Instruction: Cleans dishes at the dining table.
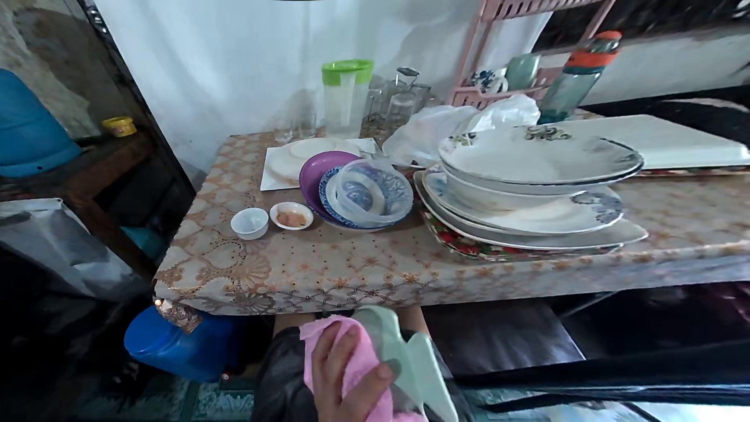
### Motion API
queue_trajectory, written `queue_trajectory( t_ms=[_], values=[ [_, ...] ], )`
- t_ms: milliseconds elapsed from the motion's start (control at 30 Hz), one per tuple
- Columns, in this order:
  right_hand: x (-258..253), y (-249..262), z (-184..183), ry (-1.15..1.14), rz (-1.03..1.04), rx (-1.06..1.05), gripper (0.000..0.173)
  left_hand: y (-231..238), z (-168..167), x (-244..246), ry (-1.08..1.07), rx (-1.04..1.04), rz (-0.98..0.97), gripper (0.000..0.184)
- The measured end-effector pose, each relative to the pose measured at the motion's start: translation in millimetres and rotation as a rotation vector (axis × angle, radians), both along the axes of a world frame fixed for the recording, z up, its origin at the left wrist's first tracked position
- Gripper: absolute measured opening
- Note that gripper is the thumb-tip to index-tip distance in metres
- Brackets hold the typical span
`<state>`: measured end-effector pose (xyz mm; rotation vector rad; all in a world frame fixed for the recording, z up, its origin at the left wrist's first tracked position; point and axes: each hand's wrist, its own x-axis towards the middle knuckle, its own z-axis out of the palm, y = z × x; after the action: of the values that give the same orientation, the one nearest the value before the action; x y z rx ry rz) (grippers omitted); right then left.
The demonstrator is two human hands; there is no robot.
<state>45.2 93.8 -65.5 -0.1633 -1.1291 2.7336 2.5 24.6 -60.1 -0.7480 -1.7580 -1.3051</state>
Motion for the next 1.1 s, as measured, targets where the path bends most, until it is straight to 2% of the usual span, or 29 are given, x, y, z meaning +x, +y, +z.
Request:
queue_trajectory(
  t_ms=[67,133,200,300,367,400,467,533,600,667,733,767,833,933,1000,1100],
  values=[
    [9.6,-9.2,-13.0,-0.105,-0.275,0.103,0.021,1.8,1.0,3.8,-0.047,-0.021,-0.145,0.027],
    [-5.5,0.7,-12.6,-0.152,-0.283,0.197,0.026,3.7,1.0,6.5,-0.132,0.072,-0.276,0.034],
    [-32.7,14.5,10.8,-0.228,-0.229,0.157,0.029,3.9,2.7,16.4,-0.308,0.309,-0.297,0.038],
    [-48.5,33.7,30.8,-0.249,-0.315,0.215,0.032,-7.8,25.2,25.9,-0.849,0.839,-0.304,0.025],
    [-50.2,42.9,34.1,-0.193,-0.411,0.306,0.025,-29.7,45.4,22.7,-1.117,1.093,-0.343,0.039],
    [-50.8,46.5,32.3,-0.139,-0.467,0.372,0.021,-40.4,53.1,23.5,-1.113,1.141,-0.333,0.044],
    [-51.4,51.6,25.8,-0.007,-0.574,0.556,0.013,-58.7,67.6,27.7,-0.938,1.140,-0.313,0.049],
    [-47.1,48.0,26.1,0.090,-0.639,0.725,0.010,-70.8,84.4,34.8,-0.699,1.068,-0.215,0.044],
    [-41.6,37.0,28.8,0.156,-0.637,0.819,0.015,-74.7,89.5,40.0,-0.394,0.914,-0.047,0.032],
    [-38.4,25.5,30.5,0.210,-0.579,0.840,0.017,-67.8,76.9,34.7,-0.219,0.664,-0.108,0.024],
    [-36.9,16.1,34.7,0.268,-0.488,0.785,0.013,-60.3,52.8,10.6,-0.189,0.228,-0.320,0.039],
    [-36.5,13.4,38.7,0.288,-0.440,0.745,0.009,-44.9,52.2,3.6,-0.209,-0.009,-0.216,0.042],
    [-36.9,13.4,46.1,0.267,-0.404,0.680,0.003,-20.5,40.8,-0.3,-0.255,-0.314,-0.084,0.050],
    [-42.3,29.6,38.7,0.281,-0.429,0.748,0.008,-20.3,26.2,3.6,-0.328,-0.469,-0.052,0.045],
    [-38.9,43.0,30.6,0.333,-0.375,0.840,0.011,-26.0,19.3,8.3,-0.358,-0.560,-0.075,0.041],
    [-34.8,49.4,29.2,0.302,-0.336,0.907,0.012,-31.6,13.3,7.5,-0.311,-0.588,-0.048,0.038]
  ],
)
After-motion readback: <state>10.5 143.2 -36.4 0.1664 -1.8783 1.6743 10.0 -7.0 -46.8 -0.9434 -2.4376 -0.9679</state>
